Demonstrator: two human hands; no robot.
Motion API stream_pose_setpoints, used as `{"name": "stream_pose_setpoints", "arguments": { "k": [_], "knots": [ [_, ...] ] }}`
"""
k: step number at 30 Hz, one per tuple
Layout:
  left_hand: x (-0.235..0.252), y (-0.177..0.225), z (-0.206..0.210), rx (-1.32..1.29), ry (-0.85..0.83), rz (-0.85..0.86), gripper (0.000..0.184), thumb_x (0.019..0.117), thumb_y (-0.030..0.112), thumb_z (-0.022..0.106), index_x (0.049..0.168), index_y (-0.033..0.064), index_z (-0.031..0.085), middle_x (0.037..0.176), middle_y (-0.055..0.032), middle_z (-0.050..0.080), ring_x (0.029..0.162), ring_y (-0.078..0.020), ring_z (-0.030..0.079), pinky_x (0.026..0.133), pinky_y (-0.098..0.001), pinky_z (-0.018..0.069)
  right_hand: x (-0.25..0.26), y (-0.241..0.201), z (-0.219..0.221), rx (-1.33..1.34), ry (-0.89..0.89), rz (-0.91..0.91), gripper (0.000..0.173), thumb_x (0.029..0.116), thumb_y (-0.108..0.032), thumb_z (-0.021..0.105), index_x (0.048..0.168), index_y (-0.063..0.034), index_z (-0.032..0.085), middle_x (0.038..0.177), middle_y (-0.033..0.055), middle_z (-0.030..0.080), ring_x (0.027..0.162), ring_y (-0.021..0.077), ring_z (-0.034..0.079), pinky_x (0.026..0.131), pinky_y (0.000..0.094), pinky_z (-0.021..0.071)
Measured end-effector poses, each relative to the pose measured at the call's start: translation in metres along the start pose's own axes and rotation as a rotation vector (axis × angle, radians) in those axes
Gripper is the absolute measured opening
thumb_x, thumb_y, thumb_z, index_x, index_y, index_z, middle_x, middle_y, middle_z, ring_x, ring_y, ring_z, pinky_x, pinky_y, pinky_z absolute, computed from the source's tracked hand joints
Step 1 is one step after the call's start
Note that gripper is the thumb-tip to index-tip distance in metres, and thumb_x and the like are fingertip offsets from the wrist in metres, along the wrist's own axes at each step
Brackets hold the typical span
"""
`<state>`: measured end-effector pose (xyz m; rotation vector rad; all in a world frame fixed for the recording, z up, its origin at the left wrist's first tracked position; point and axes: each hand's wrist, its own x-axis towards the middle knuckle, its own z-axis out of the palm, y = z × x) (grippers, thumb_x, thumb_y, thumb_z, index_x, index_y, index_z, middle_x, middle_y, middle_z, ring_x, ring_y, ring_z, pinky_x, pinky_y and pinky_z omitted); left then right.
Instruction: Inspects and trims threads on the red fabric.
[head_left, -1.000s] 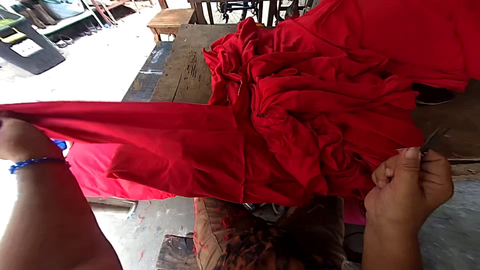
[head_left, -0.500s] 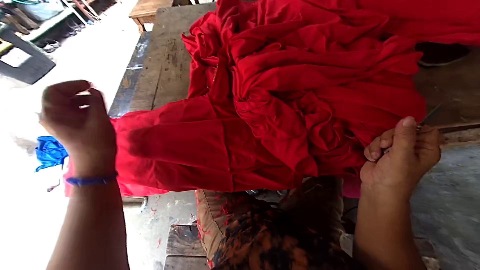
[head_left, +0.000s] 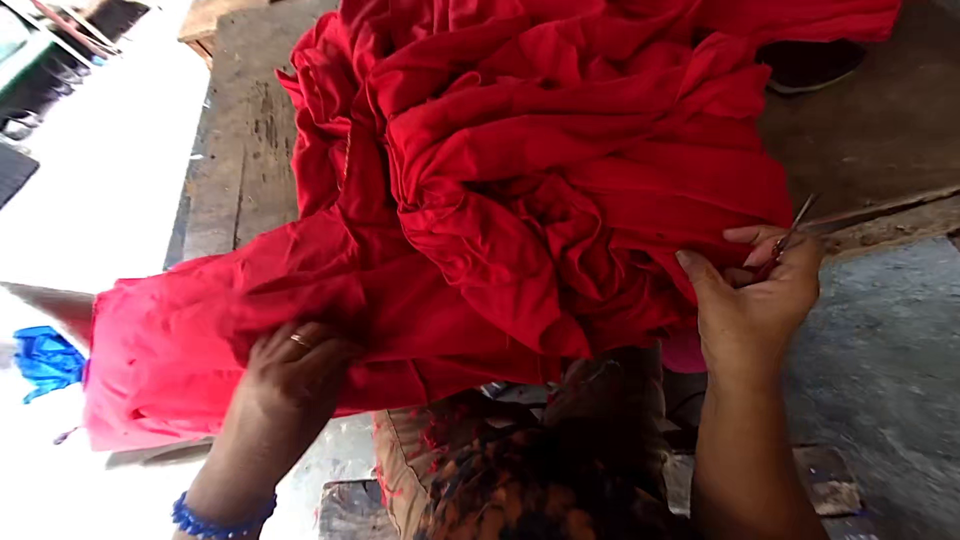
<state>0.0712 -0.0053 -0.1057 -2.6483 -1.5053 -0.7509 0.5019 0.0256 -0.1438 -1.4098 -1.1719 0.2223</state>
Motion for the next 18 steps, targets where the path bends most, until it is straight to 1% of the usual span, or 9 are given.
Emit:
{"name": "stream_pose_setpoints", "arguments": {
  "k": [1, 4, 5, 6, 8, 11, 15, 16, 18],
  "knots": [
    [0.001, -0.001, 0.0, -0.045, -0.041, -0.038, 0.023, 0.096, 0.017, 0.056, 0.09, 0.0063, 0.076, 0.096, -0.0097, 0.07, 0.097, -0.0251, 0.066, 0.088, -0.05, 0.0511, 0.001, 0.002, 0.003, 0.023, 0.011, -0.015, 0.039, 0.0858, -0.01, 0.08, 0.111, -0.0012, 0.052, 0.103, 0.0009, 0.054, 0.068, -0.005, 0.046, 0.058, 0.0105, 0.0401],
    [0.026, 0.012, -0.01, -0.266, 0.002, -0.074, 0.025, 0.087, 0.024, 0.06, 0.099, 0.0084, 0.075, 0.108, -0.0041, 0.071, 0.108, -0.0059, 0.064, 0.094, -0.0243, 0.0526, 0.006, 0.003, 0.01, 0.073, 0.041, -0.045, 0.037, 0.0847, -0.01, 0.078, 0.108, 0.0047, 0.053, 0.095, 0.0013, 0.052, 0.071, -0.0058, 0.045, 0.061, 0.0084, 0.038],
    [0.039, 0.02, -0.013, -0.307, 0.042, -0.06, 0.024, 0.0888, 0.023, 0.061, 0.1, 0.0076, 0.075, 0.11, -0.003, 0.071, 0.11, -0.0038, 0.063, 0.096, -0.0226, 0.0525, 0.006, 0.003, 0.011, 0.089, 0.053, -0.04, 0.037, 0.0844, -0.011, 0.078, 0.107, 0.0051, 0.054, 0.094, 0.001, 0.052, 0.071, -0.0065, 0.046, 0.06, 0.0076, 0.038],
    [0.056, 0.028, -0.014, -0.309, 0.087, -0.036, 0.021, 0.0925, 0.024, 0.063, 0.098, 0.0077, 0.075, 0.107, -0.0012, 0.071, 0.108, -0.0034, 0.064, 0.095, -0.023, 0.0531, 0.006, 0.002, 0.011, 0.11, 0.059, -0.031, 0.036, 0.0842, -0.01, 0.079, 0.105, 0.0047, 0.054, 0.095, 0.0009, 0.053, 0.07, -0.0071, 0.046, 0.059, 0.0071, 0.038],
    [0.096, 0.046, -0.01, -0.239, 0.176, 0.051, 0.018, 0.0948, 0.021, 0.064, 0.093, 0.0059, 0.075, 0.095, -0.0018, 0.073, 0.098, -0.0072, 0.066, 0.089, -0.0268, 0.0547, 0.006, 0.001, 0.011, 0.129, 0.062, -0.018, 0.035, 0.0843, -0.011, 0.079, 0.104, 0.0048, 0.054, 0.096, 0.0015, 0.055, 0.07, -0.007, 0.046, 0.059, 0.0072, 0.0384],
    [0.162, 0.078, 0.002, -0.18, 0.174, 0.206, 0.019, 0.0975, 0.013, 0.062, 0.103, 0.0008, 0.075, 0.094, -0.0098, 0.074, 0.089, -0.0181, 0.07, 0.086, -0.0363, 0.0566, 0.002, 0.001, 0.011, 0.114, 0.071, -0.004, 0.037, 0.0849, -0.013, 0.078, 0.106, 0.0071, 0.055, 0.098, 0.0044, 0.055, 0.073, -0.0052, 0.047, 0.061, 0.0089, 0.039],
    [0.254, 0.127, 0.034, -0.231, 0.086, 0.356, 0.019, 0.0994, 0.012, 0.061, 0.103, 0.0007, 0.076, 0.1, -0.0141, 0.075, 0.098, -0.0263, 0.072, 0.09, -0.0438, 0.0566, -0.001, 0.0, 0.009, 0.03, 0.055, 0.012, 0.04, 0.0863, -0.015, 0.077, 0.11, 0.0105, 0.057, 0.102, 0.0138, 0.058, 0.078, 0.0048, 0.051, 0.067, 0.0183, 0.0437],
    [0.276, 0.138, 0.044, -0.215, 0.04, 0.343, 0.021, 0.1004, 0.014, 0.06, 0.106, 0.0004, 0.075, 0.103, -0.0154, 0.075, 0.102, -0.0292, 0.071, 0.092, -0.0466, 0.0558, -0.002, -0.001, 0.01, 0.01, 0.048, 0.016, 0.04, 0.0866, -0.014, 0.077, 0.111, 0.0107, 0.057, 0.102, 0.0161, 0.059, 0.08, 0.0084, 0.053, 0.069, 0.0216, 0.0459],
    [0.319, 0.157, 0.066, -0.195, -0.114, 0.249, 0.032, 0.1037, 0.023, 0.058, 0.118, -0.0017, 0.072, 0.116, -0.0192, 0.072, 0.114, -0.0346, 0.067, 0.101, -0.0522, 0.0505, -0.001, -0.002, 0.012, -0.032, 0.052, 0.036, 0.039, 0.086, -0.013, 0.077, 0.11, 0.0105, 0.058, 0.103, 0.0191, 0.059, 0.083, 0.0149, 0.056, 0.071, 0.0275, 0.0492]
  ]
}}
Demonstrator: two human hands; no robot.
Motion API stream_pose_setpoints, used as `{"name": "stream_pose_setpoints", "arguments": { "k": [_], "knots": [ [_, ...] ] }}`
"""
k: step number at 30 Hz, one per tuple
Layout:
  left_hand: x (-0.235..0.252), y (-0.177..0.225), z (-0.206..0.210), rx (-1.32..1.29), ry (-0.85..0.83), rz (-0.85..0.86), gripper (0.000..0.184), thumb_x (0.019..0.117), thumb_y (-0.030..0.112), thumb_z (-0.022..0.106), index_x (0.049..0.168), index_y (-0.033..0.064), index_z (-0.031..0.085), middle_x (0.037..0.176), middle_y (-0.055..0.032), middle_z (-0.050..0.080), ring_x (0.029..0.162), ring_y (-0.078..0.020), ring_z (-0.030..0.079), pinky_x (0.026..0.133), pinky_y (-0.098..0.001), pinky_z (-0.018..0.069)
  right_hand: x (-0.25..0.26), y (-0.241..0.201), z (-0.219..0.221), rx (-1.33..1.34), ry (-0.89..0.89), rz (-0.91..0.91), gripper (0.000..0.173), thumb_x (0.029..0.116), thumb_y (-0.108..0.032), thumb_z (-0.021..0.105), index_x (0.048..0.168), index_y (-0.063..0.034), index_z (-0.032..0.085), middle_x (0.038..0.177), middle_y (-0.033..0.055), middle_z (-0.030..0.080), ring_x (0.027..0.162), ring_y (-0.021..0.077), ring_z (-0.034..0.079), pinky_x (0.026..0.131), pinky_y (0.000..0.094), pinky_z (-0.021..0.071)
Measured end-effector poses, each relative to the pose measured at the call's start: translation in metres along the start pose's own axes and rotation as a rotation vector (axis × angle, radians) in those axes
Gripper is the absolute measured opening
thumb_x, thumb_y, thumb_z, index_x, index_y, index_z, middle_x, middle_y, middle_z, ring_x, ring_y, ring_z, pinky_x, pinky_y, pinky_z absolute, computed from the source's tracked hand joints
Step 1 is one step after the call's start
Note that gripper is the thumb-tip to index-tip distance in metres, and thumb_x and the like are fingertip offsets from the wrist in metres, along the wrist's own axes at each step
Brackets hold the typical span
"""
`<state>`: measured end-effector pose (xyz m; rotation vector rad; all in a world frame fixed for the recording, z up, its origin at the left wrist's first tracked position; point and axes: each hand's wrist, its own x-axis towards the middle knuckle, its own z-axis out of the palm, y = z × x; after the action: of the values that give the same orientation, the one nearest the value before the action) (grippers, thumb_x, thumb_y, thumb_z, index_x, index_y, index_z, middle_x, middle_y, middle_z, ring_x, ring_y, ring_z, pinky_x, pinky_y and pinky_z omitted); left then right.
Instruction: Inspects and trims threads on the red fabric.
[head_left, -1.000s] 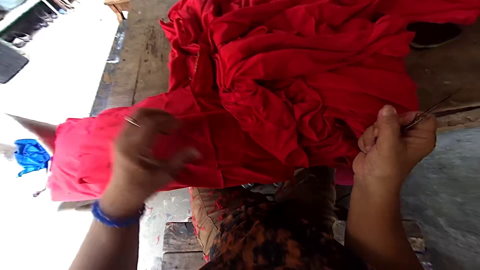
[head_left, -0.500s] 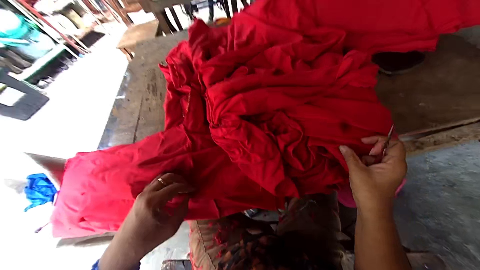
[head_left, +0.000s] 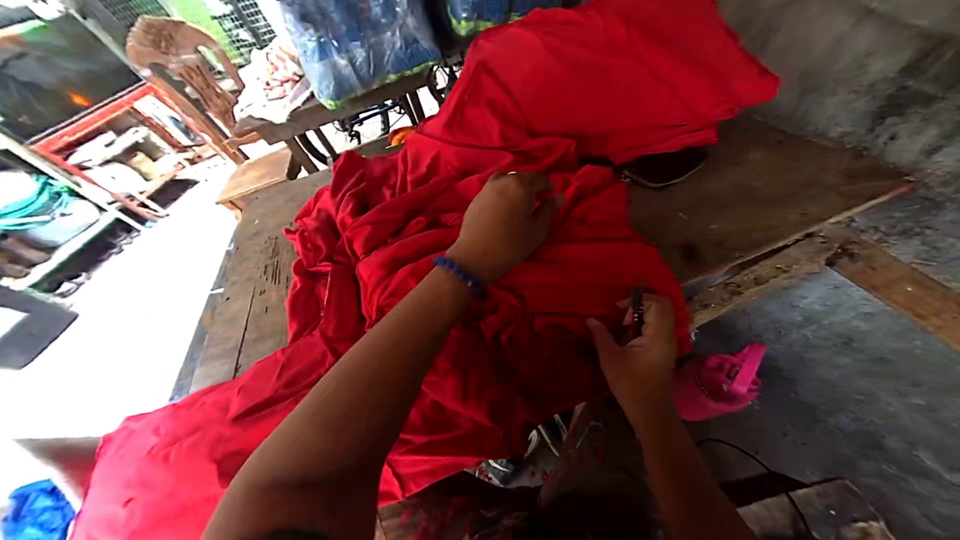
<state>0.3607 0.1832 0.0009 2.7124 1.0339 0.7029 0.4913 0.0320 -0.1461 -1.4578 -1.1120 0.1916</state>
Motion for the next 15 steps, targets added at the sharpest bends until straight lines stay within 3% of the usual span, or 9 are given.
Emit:
{"name": "stream_pose_setpoints", "arguments": {
  "k": [3, 4, 7, 8, 9, 11, 12, 13, 15],
  "knots": [
    [0.056, -0.007, 0.036, -0.035, -0.195, -0.161, 0.056, 0.1005, 0.039, 0.064, 0.135, -0.0048, 0.06, 0.13, -0.0244, 0.065, 0.124, -0.0384, 0.061, 0.108, -0.0571, 0.0456, 0.002, -0.004, 0.001, -0.036, -0.023, 0.09, 0.041, 0.0847, -0.013, 0.08, 0.112, 0.009, 0.058, 0.105, 0.0207, 0.06, 0.084, 0.0215, 0.059, 0.072, 0.0355, 0.0522],
    [0.069, -0.009, 0.044, -0.03, -0.244, -0.183, 0.054, 0.0996, 0.038, 0.066, 0.132, -0.0054, 0.062, 0.127, -0.0255, 0.065, 0.121, -0.0395, 0.062, 0.105, -0.0587, 0.0467, 0.004, -0.004, 0.001, -0.041, -0.033, 0.114, 0.042, 0.0841, -0.013, 0.08, 0.112, 0.0082, 0.058, 0.105, 0.0198, 0.06, 0.085, 0.0215, 0.06, 0.073, 0.0359, 0.0525],
    [0.09, -0.009, 0.047, -0.019, -0.24, -0.167, 0.032, 0.1011, 0.024, 0.064, 0.107, -0.0069, 0.07, 0.109, -0.0252, 0.069, 0.107, -0.0387, 0.065, 0.096, -0.0588, 0.0489, 0.009, -0.002, -0.001, -0.037, -0.064, 0.153, 0.043, 0.0834, -0.014, 0.082, 0.113, 0.0067, 0.058, 0.103, 0.0177, 0.06, 0.084, 0.0211, 0.06, 0.073, 0.0363, 0.0527],
    [0.091, -0.007, 0.039, -0.094, -0.183, -0.188, 0.033, 0.1036, 0.022, 0.059, 0.11, -0.0088, 0.069, 0.109, -0.0254, 0.068, 0.107, -0.0368, 0.066, 0.097, -0.0558, 0.0494, 0.01, -0.002, -0.002, -0.035, -0.077, 0.166, 0.043, 0.0835, -0.014, 0.082, 0.113, 0.006, 0.058, 0.102, 0.0169, 0.06, 0.083, 0.0207, 0.059, 0.072, 0.0362, 0.0523],
    [0.09, -0.004, 0.028, -0.214, -0.098, -0.225, 0.033, 0.1059, 0.021, 0.054, 0.113, -0.0093, 0.066, 0.105, -0.0226, 0.067, 0.098, -0.0309, 0.066, 0.091, -0.0488, 0.0521, 0.01, -0.001, -0.002, -0.032, -0.088, 0.179, 0.043, 0.0837, -0.015, 0.082, 0.113, 0.0051, 0.057, 0.102, 0.0159, 0.059, 0.083, 0.0201, 0.059, 0.072, 0.0361, 0.0523],
    [0.08, -0.004, 0.0, -0.588, 0.098, -0.305, 0.023, 0.1088, 0.02, 0.047, 0.113, -0.0002, 0.055, 0.086, -0.005, 0.059, 0.069, -0.011, 0.058, 0.063, -0.0275, 0.0509, 0.012, 0.001, -0.003, -0.027, -0.098, 0.179, 0.039, 0.0829, -0.014, 0.082, 0.108, 0.0034, 0.057, 0.1, 0.0142, 0.057, 0.082, 0.0199, 0.057, 0.071, 0.0369, 0.0517],
    [0.07, -0.006, -0.02, -0.81, 0.201, -0.317, 0.015, 0.1082, 0.017, 0.047, 0.114, 0.0051, 0.052, 0.083, 0.0, 0.06, 0.065, -0.0072, 0.058, 0.059, -0.0235, 0.0507, 0.013, 0.002, -0.002, -0.026, -0.095, 0.164, 0.038, 0.0821, -0.013, 0.083, 0.106, 0.0034, 0.058, 0.1, 0.0143, 0.057, 0.082, 0.0205, 0.057, 0.071, 0.0376, 0.0516],
    [0.055, -0.01, -0.042, -1.011, 0.305, -0.308, 0.011, 0.1067, 0.012, 0.048, 0.117, 0.0085, 0.051, 0.085, 0.001, 0.063, 0.068, -0.0069, 0.062, 0.062, -0.0227, 0.0543, 0.013, 0.004, -0.002, -0.028, -0.091, 0.141, 0.038, 0.0817, -0.012, 0.083, 0.105, 0.0042, 0.058, 0.1, 0.0155, 0.057, 0.083, 0.022, 0.058, 0.072, 0.0393, 0.0525],
    [0.003, -0.021, -0.083, -1.249, 0.454, -0.202, 0.024, 0.1021, 0.001, 0.045, 0.124, 0.0098, 0.049, 0.098, -0.0033, 0.067, 0.083, -0.0128, 0.069, 0.078, -0.0289, 0.0604, 0.011, 0.008, -0.001, -0.028, -0.08, 0.091, 0.038, 0.0812, -0.013, 0.083, 0.105, 0.0052, 0.059, 0.101, 0.0173, 0.058, 0.085, 0.0239, 0.059, 0.073, 0.0411, 0.0525]
  ]
}}
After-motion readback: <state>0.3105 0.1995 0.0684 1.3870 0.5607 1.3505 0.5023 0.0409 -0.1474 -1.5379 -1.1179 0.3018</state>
